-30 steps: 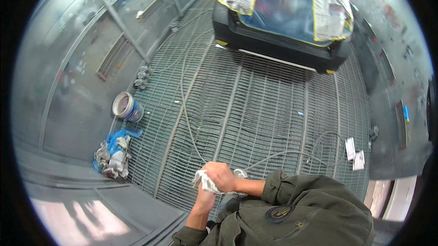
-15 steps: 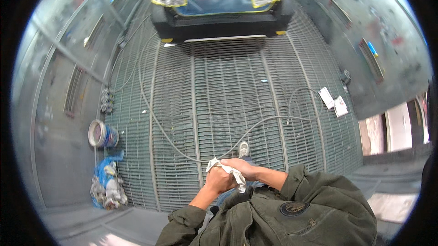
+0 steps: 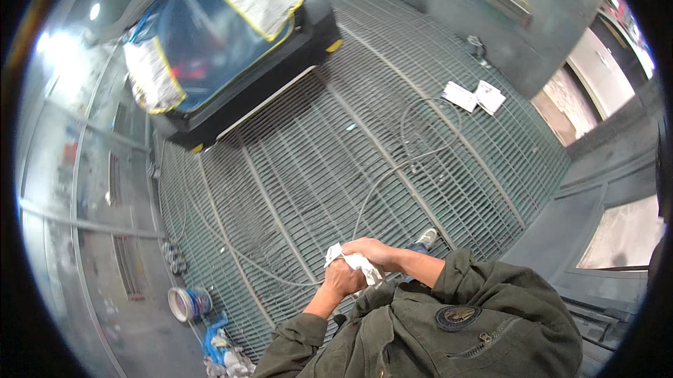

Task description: The person wipes the surface of a black car bumper with a white cloth. The bumper is partially covered with newspaper and blue plastic sheeting. The person moves around the bumper, wiping different sections, then walks out of the spray booth into the garage area.

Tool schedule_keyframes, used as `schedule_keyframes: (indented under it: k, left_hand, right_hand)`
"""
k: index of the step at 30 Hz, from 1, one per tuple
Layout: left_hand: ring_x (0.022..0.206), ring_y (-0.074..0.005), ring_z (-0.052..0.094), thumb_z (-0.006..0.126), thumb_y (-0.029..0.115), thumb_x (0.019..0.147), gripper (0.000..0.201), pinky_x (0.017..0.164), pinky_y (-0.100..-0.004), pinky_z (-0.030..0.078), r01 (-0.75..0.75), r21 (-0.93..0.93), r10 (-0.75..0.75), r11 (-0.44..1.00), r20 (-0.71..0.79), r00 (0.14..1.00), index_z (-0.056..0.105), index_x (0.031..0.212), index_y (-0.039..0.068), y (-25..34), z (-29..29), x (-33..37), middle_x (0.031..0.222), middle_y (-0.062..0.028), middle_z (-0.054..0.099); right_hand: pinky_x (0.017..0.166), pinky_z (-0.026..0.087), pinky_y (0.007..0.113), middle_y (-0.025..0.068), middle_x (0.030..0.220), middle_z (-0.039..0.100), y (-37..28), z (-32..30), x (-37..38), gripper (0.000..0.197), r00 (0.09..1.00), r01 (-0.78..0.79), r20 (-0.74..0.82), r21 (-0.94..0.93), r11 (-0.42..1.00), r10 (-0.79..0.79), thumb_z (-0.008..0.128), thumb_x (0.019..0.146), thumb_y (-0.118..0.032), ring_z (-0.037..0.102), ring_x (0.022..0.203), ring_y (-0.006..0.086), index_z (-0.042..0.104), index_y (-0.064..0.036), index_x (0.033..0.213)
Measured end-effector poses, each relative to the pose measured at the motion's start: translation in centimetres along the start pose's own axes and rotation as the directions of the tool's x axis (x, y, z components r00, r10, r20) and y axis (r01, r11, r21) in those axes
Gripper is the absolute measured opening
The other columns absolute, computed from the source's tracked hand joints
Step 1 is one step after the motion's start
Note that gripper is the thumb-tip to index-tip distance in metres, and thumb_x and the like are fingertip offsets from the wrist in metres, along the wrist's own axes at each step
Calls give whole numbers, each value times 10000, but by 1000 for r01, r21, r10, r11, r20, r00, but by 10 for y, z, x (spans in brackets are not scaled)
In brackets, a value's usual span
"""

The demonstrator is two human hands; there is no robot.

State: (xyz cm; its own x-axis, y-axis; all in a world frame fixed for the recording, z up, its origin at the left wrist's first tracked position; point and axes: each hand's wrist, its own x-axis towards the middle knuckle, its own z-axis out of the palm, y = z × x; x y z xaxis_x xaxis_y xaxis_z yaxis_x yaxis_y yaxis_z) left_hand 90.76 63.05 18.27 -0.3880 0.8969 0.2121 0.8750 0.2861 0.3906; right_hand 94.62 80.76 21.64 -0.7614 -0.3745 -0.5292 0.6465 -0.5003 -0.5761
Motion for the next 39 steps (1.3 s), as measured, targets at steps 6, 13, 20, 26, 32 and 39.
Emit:
schedule_keyframes:
  k: [6,13,20,26,32,39]
  left_hand:
    - [897,-315,664,713,398,721,378,782,-455,494,-83,-63,89,995,98,991,701,976,120,63,60,180,928,-71,693]
    - [1107,-366,613,690,398,775,483,949,-478,470,-303,-268,367,914,236,900,666,1145,87,124,143,334,1146,-141,669]
    - [1124,-359,605,739,380,830,534,998,-447,451,-337,-407,411,849,107,905,631,1224,37,159,188,498,1218,-169,638]
    - [1066,-118,626,598,212,1000,340,909,-294,489,702,-703,109,-117,693,712,617,1274,10,169,233,637,1139,-30,688]
    - [859,-87,635,600,116,975,230,743,-263,510,533,-836,-174,131,510,843,683,1140,-21,192,306,758,997,-21,712]
    - [928,-376,659,579,-24,840,311,774,-413,531,97,-832,142,546,206,968,622,1144,23,294,314,862,1018,-198,666]
  right_hand:
    - [823,547,285,59,1065,708,-62,-125,-97,340,960,278,-123,453,847,-250,513,1016,-248,676,928,139,654,8,1189]
    - [817,561,297,67,981,715,-91,-259,-170,304,798,603,-436,574,554,-416,503,1011,-256,691,869,150,688,-19,1058]
    - [840,520,322,105,991,731,-142,-419,-237,312,256,330,-822,-421,845,-509,635,953,-257,666,922,171,708,20,1076]
    - [898,526,330,125,1156,663,-205,-506,-287,608,211,481,-797,-419,770,-566,824,767,-106,647,1014,184,543,17,1293]
    - [861,546,328,107,1197,653,-241,-556,-310,623,302,578,-903,-81,812,-305,779,847,-140,649,1019,179,498,21,1379]
    - [1089,447,463,120,1415,539,-245,-645,-386,499,148,975,-937,83,208,-317,508,1031,-297,532,1304,279,429,-30,1446]
